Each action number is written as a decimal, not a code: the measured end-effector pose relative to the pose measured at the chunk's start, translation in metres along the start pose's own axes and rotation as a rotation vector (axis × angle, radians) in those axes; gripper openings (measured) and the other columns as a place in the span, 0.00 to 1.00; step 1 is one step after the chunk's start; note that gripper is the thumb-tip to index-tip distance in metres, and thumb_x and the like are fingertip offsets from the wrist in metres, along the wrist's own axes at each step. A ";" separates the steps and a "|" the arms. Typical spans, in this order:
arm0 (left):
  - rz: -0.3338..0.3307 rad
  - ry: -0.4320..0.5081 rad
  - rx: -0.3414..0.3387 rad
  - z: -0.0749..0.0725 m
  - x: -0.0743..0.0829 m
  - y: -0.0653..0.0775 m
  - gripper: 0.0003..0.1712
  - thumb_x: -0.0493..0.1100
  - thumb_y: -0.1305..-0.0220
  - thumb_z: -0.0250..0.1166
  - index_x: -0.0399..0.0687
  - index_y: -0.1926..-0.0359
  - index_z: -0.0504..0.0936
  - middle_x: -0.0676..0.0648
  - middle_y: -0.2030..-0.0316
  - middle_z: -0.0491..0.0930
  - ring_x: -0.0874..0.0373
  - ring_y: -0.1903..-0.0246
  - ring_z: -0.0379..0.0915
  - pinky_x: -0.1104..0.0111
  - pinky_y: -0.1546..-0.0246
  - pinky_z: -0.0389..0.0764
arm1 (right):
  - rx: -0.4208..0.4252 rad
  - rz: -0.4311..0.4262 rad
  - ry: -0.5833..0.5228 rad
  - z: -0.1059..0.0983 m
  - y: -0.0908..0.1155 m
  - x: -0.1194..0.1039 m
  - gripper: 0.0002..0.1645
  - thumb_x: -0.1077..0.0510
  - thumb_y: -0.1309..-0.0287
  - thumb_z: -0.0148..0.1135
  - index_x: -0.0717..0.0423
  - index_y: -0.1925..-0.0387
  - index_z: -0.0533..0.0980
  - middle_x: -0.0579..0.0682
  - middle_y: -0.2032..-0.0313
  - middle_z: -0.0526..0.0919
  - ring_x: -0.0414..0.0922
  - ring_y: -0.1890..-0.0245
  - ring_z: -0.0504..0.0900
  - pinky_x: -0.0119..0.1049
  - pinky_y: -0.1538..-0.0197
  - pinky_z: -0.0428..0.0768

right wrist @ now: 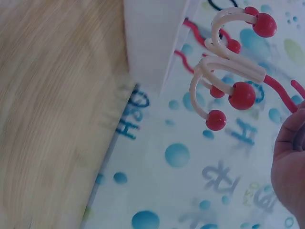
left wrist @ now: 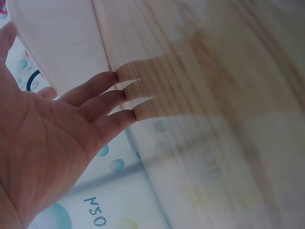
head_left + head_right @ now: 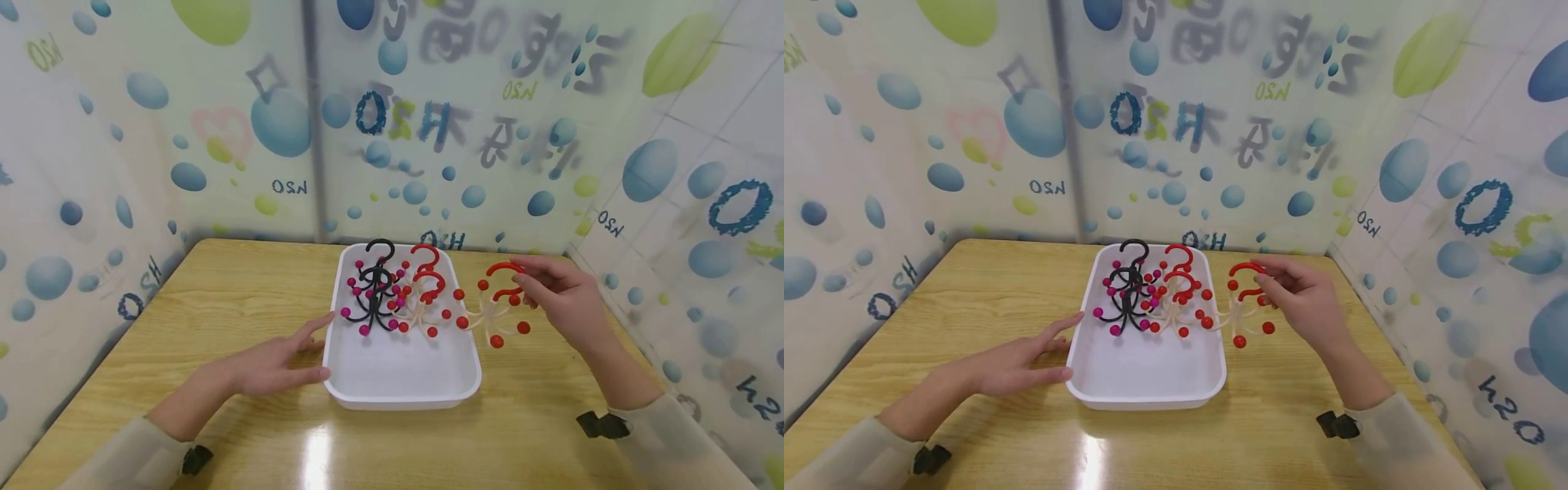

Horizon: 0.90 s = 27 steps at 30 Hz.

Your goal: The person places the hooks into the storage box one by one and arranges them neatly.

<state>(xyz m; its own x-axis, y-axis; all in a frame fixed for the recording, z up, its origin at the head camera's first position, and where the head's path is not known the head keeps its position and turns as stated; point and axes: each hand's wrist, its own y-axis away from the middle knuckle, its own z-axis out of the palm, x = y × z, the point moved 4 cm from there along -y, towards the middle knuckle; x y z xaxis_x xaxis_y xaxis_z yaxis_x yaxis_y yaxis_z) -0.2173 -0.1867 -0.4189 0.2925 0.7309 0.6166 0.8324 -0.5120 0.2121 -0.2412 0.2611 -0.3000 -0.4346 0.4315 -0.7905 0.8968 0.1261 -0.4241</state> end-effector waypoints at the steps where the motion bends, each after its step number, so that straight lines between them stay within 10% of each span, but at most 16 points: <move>1: 0.003 -0.001 0.000 0.000 0.000 0.000 0.51 0.70 0.31 0.58 0.79 0.20 0.36 0.48 0.26 0.67 0.37 0.27 0.61 0.34 0.29 0.59 | -0.019 -0.015 -0.007 0.005 0.001 -0.004 0.17 0.55 0.32 0.66 0.51 0.44 0.83 0.49 0.66 0.83 0.44 0.73 0.80 0.30 0.72 0.82; 27: -0.011 -0.005 0.008 0.001 -0.001 -0.001 0.51 0.71 0.32 0.58 0.81 0.20 0.35 0.46 0.26 0.67 0.36 0.26 0.60 0.33 0.29 0.57 | -0.361 -0.014 -0.071 0.121 0.000 -0.015 0.16 0.52 0.33 0.67 0.37 0.44 0.83 0.52 0.62 0.87 0.54 0.69 0.84 0.41 0.65 0.88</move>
<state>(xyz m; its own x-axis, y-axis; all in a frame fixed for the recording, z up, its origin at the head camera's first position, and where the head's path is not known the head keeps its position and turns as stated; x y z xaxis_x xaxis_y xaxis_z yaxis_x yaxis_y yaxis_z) -0.2178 -0.1869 -0.4207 0.2856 0.7384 0.6109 0.8391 -0.5007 0.2129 -0.2451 0.1467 -0.3414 -0.4404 0.3661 -0.8198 0.8568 0.4441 -0.2620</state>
